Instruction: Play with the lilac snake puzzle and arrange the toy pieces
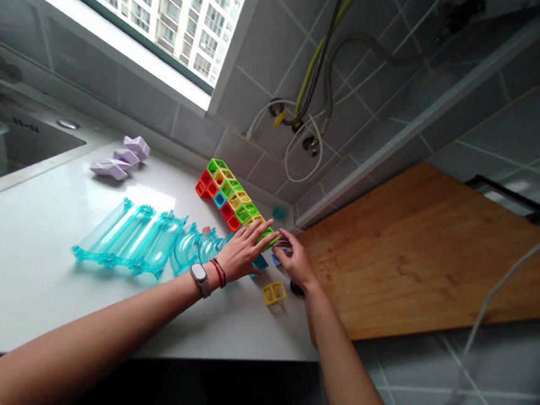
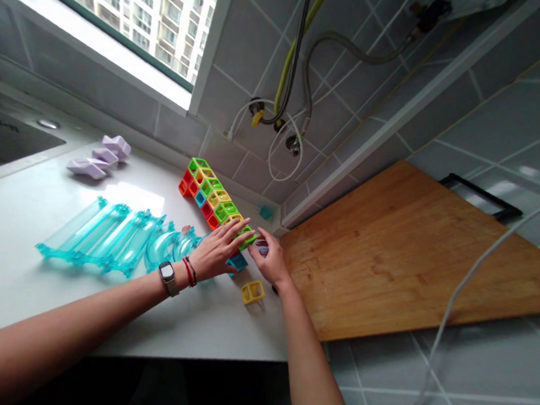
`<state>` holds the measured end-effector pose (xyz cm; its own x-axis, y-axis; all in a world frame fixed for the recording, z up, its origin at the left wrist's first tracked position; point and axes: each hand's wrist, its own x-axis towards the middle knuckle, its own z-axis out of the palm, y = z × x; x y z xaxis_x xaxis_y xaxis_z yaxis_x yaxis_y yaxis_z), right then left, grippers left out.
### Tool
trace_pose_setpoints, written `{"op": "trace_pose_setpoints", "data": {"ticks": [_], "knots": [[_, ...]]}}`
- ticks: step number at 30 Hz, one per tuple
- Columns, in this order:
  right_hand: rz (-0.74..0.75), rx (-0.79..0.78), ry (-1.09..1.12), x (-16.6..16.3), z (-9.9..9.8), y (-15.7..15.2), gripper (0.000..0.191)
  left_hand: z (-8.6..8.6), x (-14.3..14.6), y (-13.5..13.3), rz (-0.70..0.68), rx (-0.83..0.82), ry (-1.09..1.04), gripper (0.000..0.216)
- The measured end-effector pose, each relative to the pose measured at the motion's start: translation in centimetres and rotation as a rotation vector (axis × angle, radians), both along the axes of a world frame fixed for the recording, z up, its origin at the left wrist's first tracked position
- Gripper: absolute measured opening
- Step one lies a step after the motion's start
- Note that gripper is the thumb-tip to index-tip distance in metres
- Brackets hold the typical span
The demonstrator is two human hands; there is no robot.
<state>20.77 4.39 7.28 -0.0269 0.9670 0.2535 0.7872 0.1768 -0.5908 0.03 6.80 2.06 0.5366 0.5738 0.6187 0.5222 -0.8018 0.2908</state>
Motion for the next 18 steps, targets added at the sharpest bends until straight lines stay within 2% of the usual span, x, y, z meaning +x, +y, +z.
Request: {"op": "trace_pose_setpoints", "data": {"ticks": [3,5,8,10,13,18], "knots": [[0.138,0.047,-0.006,-2.2,0.6,-0.2,0.064,-0.2,0.0,0.4,0.005,-0.016,-0.055,0.123],[0.085,0.091,-0.043,-3.1,0.4,-0.2,0.062,-0.4,0.1,0.6,0.011,-0.025,-0.062,0.115],[-0.026,0.108,0.006,-3.4,-0.1,-0.5,0.048,-0.5,0.1,0.8,0.038,-0.029,-0.065,0.104],[-0.055,0.103,0.057,-2.8,-0.3,-0.7,0.043,-0.5,0.1,0.8,0.061,-0.029,-0.073,0.102],[-0.092,0.094,0.101,-0.9,-0.3,-0.2,0.045,-0.5,0.0,0.7,0.071,-0.024,-0.075,0.099],[-0.175,0.060,0.136,1.5,-1.5,3.2,0.054,-0.3,0.0,0.4,0.084,-0.006,-0.056,0.085]]}}
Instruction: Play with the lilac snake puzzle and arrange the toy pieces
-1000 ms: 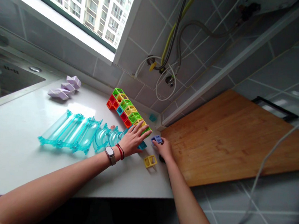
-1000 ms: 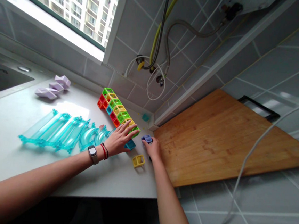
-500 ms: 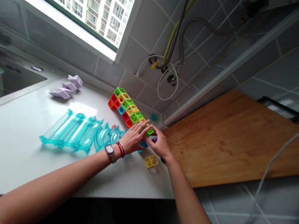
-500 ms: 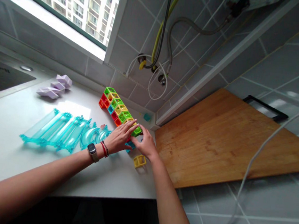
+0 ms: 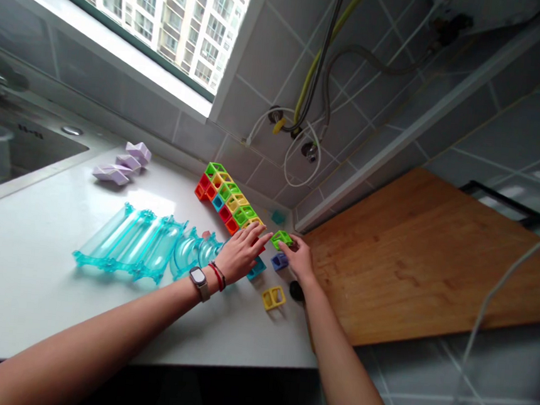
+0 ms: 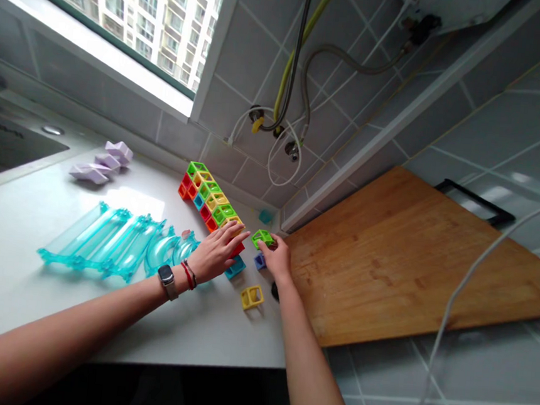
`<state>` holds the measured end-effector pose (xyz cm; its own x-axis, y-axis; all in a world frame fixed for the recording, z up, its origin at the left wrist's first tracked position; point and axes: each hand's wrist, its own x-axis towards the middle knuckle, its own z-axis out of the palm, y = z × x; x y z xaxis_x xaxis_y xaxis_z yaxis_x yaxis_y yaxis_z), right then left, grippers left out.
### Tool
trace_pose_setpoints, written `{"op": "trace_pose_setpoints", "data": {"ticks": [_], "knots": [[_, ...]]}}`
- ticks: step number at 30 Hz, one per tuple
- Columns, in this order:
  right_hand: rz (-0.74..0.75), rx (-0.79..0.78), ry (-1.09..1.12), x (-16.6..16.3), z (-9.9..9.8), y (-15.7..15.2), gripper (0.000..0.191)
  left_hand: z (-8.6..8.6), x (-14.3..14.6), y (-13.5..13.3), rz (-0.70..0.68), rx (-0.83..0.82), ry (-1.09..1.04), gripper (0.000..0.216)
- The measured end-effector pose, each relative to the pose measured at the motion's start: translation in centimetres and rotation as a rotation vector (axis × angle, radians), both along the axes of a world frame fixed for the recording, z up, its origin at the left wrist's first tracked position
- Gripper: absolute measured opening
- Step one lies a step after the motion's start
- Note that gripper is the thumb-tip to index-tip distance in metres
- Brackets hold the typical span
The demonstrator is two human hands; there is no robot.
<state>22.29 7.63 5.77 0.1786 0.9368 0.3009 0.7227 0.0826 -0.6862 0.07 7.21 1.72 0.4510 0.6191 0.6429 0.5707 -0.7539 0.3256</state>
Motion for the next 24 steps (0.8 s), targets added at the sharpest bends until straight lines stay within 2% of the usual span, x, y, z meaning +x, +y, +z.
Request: {"op": "trace_pose_setpoints", "data": {"ticks": [5,8,11,15,18,21,24], "knots": [[-0.020,-0.080,-0.112,-1.2,-2.4,3.0,0.044,0.2,0.0,-0.1,0.022,-0.009,0.039,0.077],[0.034,-0.166,-0.222,-2.4,-2.7,3.7,0.030,0.4,-0.1,-0.1,0.021,-0.008,0.042,0.071],[0.089,-0.234,-0.313,-2.9,-1.0,4.5,0.028,0.7,-0.1,-0.1,0.020,-0.015,0.023,0.064],[0.073,-0.197,-0.414,-4.3,3.5,6.4,0.032,0.9,0.0,-0.1,0.040,-0.022,-0.002,0.056],[0.141,-0.177,-0.465,-7.0,6.1,7.5,0.037,0.8,0.1,0.0,0.054,-0.004,0.007,0.052],[0.222,-0.209,-0.519,-10.0,6.9,7.8,0.046,0.6,0.2,0.0,0.081,0.010,0.016,0.048],[0.215,-0.221,-0.565,-11.6,6.8,7.6,0.048,0.4,0.2,0.0,0.085,0.011,0.022,0.047]]}}
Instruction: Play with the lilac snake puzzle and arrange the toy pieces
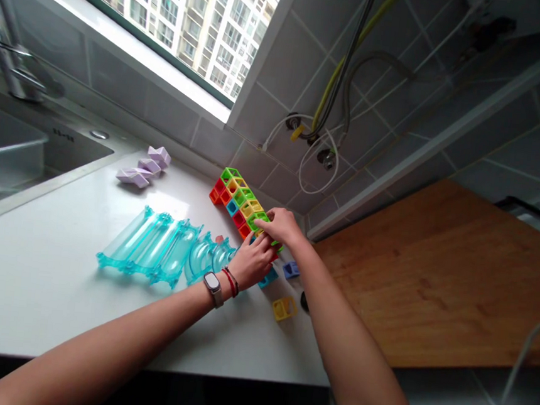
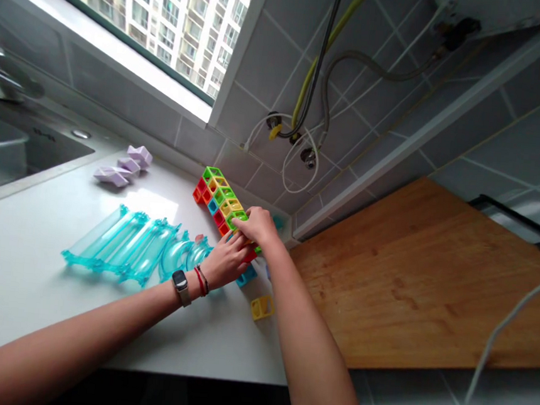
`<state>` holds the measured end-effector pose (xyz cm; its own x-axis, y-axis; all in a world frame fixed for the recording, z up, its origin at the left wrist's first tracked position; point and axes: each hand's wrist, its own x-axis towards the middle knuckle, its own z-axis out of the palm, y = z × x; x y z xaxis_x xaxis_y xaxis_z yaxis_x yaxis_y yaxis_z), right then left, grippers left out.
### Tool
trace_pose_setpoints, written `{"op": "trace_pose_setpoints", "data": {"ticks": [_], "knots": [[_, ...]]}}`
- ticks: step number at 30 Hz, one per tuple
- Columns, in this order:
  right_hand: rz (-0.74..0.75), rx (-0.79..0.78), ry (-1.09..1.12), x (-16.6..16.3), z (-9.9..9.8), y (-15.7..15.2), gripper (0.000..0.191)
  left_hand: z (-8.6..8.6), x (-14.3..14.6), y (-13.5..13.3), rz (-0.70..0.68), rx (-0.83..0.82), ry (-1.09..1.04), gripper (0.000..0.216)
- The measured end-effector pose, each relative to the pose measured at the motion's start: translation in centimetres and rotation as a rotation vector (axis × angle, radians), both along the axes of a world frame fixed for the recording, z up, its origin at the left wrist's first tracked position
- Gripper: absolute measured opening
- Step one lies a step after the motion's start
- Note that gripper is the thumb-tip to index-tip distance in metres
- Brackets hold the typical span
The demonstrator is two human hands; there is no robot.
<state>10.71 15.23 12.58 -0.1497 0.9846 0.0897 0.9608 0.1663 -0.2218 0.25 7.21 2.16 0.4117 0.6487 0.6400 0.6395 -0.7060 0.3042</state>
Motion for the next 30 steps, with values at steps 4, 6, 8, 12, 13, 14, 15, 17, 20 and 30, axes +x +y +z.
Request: {"op": "trace_pose_setpoints", "data": {"ticks": [4,6,8,12,13,14,15,17,20,30], "knots": [[-0.004,0.013,-0.021,-0.2,0.0,-0.3,0.041,0.0,-0.1,0.0,-0.033,-0.006,0.012,0.047],[0.010,0.018,-0.015,0.0,0.0,-0.4,0.039,0.1,-0.1,0.0,-0.036,-0.009,0.009,0.043],[0.024,0.024,0.001,0.2,-0.1,-0.5,0.037,0.1,-0.1,0.0,-0.036,-0.009,0.005,0.038],[0.036,0.038,0.066,0.5,-0.3,-0.7,0.031,0.0,-0.1,0.0,-0.037,-0.007,-0.001,0.031],[0.035,0.045,0.087,0.5,-0.3,-0.7,0.032,0.0,-0.1,0.0,-0.035,-0.006,-0.003,0.029],[0.033,0.052,0.108,0.6,-0.4,-0.8,0.034,0.0,-0.1,0.0,-0.034,-0.006,-0.005,0.028],[0.032,0.059,0.129,0.7,-0.5,-0.8,0.035,0.1,-0.1,0.0,-0.032,-0.006,-0.006,0.026],[0.035,0.073,0.174,0.9,-0.8,-0.7,0.034,0.1,-0.2,0.0,-0.028,-0.006,-0.008,0.025],[0.038,0.113,0.252,1.1,-1.4,-0.5,0.035,0.2,-0.2,-0.1,-0.028,-0.003,-0.008,0.024],[0.018,0.367,0.494,1.3,-1.0,-0.3,0.052,0.4,-0.5,-0.4,-0.035,-0.024,-0.010,0.030]]}}
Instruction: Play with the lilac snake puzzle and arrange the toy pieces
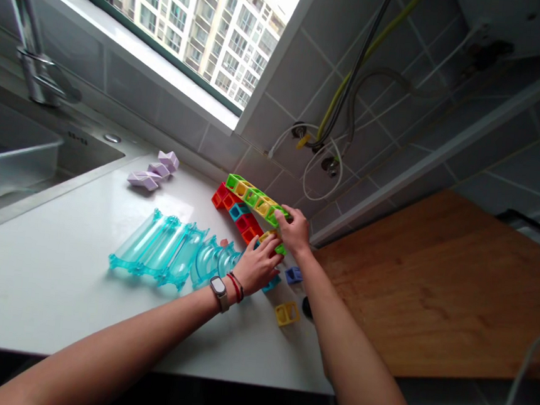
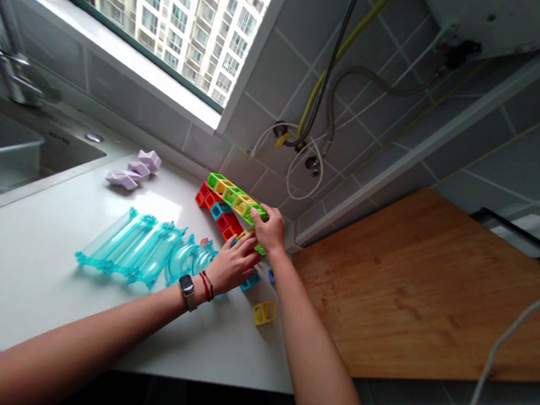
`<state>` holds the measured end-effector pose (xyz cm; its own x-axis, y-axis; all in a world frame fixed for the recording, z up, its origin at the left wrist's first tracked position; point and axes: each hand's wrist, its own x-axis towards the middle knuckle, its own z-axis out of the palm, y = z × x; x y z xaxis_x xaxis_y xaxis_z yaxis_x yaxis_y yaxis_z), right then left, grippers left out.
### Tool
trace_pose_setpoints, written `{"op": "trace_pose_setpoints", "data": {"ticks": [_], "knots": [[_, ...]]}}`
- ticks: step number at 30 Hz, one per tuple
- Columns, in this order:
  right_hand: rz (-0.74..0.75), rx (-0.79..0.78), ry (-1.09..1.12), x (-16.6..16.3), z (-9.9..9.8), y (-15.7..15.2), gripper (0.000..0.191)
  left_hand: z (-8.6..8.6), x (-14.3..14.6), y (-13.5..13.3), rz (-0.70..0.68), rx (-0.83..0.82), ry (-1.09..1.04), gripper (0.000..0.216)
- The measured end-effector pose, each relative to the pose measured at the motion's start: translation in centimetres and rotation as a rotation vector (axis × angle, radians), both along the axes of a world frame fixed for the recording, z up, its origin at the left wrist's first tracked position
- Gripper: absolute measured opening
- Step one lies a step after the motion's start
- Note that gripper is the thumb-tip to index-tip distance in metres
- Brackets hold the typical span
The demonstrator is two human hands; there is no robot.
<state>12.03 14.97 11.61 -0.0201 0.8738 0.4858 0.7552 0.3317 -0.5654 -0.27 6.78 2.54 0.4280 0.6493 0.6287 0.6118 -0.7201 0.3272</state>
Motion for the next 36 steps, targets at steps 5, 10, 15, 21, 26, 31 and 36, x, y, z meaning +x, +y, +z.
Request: {"op": "trace_pose_setpoints", "data": {"ticks": [5,10,15,21,26,31,36], "knots": [[-0.073,0.053,0.189,2.2,2.1,0.2,0.059,0.0,0.0,-0.1,-0.006,-0.004,-0.030,0.030],[-0.131,0.078,0.312,5.7,5.3,-1.4,0.056,-0.1,0.0,-0.1,-0.022,0.000,-0.071,0.029],[-0.184,0.166,0.297,10.0,9.2,-5.1,0.057,0.3,0.0,-0.1,-0.063,0.041,-0.184,0.026],[-0.229,0.199,-0.088,12.1,13.0,-12.7,0.051,3.0,-0.4,-1.7,-0.202,0.142,-0.408,0.048],[-0.164,0.099,-0.235,8.8,12.8,-20.1,0.042,5.2,1.1,-5.6,-0.475,-0.005,-0.521,0.089],[-0.093,-0.085,-0.114,6.1,10.8,-24.0,0.038,4.9,2.7,-8.8,-0.533,-0.379,-0.538,0.074],[-0.103,-0.227,0.195,7.3,9.3,-23.3,0.047,3.9,1.6,-8.7,-0.550,-0.535,-0.613,0.046]]}}
